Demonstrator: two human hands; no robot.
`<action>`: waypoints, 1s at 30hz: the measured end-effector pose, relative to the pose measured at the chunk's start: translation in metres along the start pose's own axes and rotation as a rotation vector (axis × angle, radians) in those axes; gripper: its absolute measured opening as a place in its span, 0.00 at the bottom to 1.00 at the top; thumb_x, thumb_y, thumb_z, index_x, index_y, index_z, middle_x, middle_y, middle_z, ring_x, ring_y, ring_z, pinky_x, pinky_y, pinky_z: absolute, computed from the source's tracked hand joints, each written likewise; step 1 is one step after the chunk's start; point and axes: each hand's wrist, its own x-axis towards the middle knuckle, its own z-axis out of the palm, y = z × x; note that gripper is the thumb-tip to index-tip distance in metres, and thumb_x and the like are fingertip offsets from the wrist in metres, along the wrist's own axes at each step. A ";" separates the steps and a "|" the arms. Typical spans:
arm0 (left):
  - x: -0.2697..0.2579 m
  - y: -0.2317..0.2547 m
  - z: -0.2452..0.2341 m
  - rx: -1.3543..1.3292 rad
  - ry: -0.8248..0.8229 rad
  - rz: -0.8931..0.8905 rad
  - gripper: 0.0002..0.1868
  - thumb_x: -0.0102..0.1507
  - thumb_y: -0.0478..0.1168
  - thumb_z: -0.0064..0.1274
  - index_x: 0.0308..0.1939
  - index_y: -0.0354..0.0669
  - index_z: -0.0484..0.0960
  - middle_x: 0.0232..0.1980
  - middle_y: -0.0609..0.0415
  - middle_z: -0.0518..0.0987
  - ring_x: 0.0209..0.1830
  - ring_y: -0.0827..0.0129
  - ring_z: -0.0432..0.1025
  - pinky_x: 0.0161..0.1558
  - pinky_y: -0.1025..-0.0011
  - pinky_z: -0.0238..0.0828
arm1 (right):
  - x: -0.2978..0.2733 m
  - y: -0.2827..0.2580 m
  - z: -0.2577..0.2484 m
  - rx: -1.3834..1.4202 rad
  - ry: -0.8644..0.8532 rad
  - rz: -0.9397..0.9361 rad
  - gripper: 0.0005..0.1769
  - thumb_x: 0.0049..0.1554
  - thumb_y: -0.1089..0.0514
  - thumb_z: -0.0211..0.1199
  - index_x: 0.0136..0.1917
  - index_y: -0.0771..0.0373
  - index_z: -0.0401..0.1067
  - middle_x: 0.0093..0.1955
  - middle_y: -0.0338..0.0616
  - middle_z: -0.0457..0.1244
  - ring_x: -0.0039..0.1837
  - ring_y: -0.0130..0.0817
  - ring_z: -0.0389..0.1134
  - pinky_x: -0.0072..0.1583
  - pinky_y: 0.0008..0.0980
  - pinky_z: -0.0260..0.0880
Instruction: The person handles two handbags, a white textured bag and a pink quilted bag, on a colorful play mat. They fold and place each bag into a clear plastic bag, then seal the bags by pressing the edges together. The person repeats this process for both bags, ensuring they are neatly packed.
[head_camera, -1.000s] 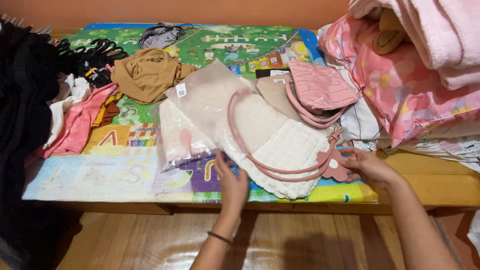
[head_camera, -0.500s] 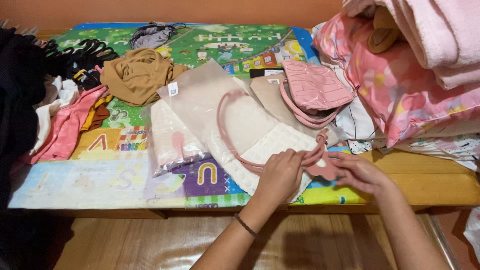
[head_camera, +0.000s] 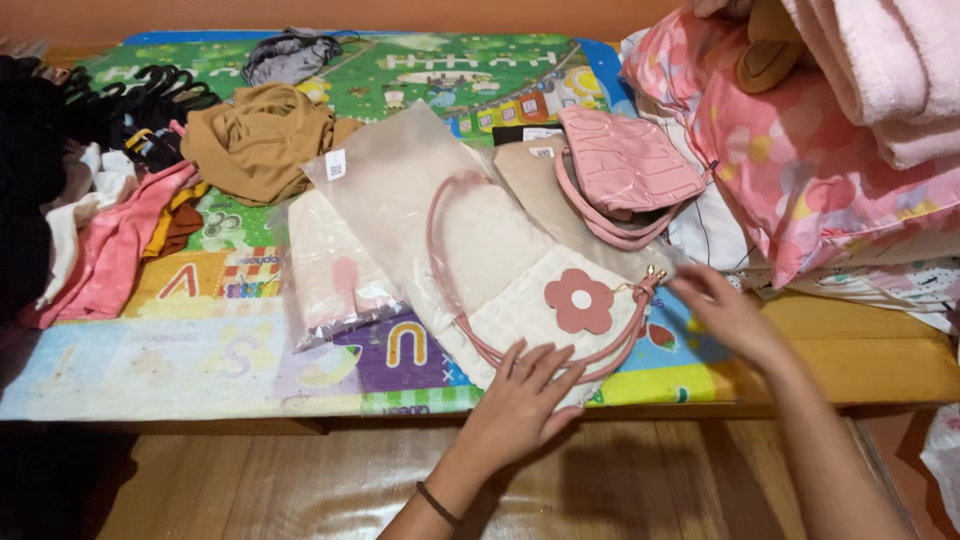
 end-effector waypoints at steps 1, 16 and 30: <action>-0.004 -0.005 0.004 0.016 0.022 -0.043 0.29 0.63 0.47 0.56 0.65 0.38 0.73 0.66 0.39 0.73 0.69 0.46 0.63 0.71 0.45 0.51 | 0.005 -0.012 0.013 0.040 -0.032 -0.063 0.38 0.60 0.42 0.62 0.75 0.62 0.58 0.61 0.46 0.63 0.57 0.35 0.65 0.58 0.35 0.66; -0.048 -0.101 0.010 -0.485 0.562 -1.033 0.27 0.74 0.45 0.38 0.71 0.26 0.62 0.65 0.33 0.73 0.63 0.55 0.68 0.62 0.62 0.65 | -0.043 -0.068 0.065 1.439 -0.113 0.367 0.24 0.68 0.49 0.63 0.70 0.63 0.62 0.57 0.43 0.66 0.58 0.35 0.68 0.60 0.44 0.71; -0.056 -0.137 0.019 -0.512 0.563 -0.906 0.14 0.65 0.35 0.48 0.48 0.27 0.83 0.42 0.40 0.83 0.42 0.59 0.77 0.47 0.64 0.73 | -0.060 -0.074 0.116 1.462 -0.177 0.512 0.14 0.62 0.66 0.55 0.61 0.60 0.64 0.55 0.42 0.67 0.53 0.32 0.71 0.54 0.34 0.75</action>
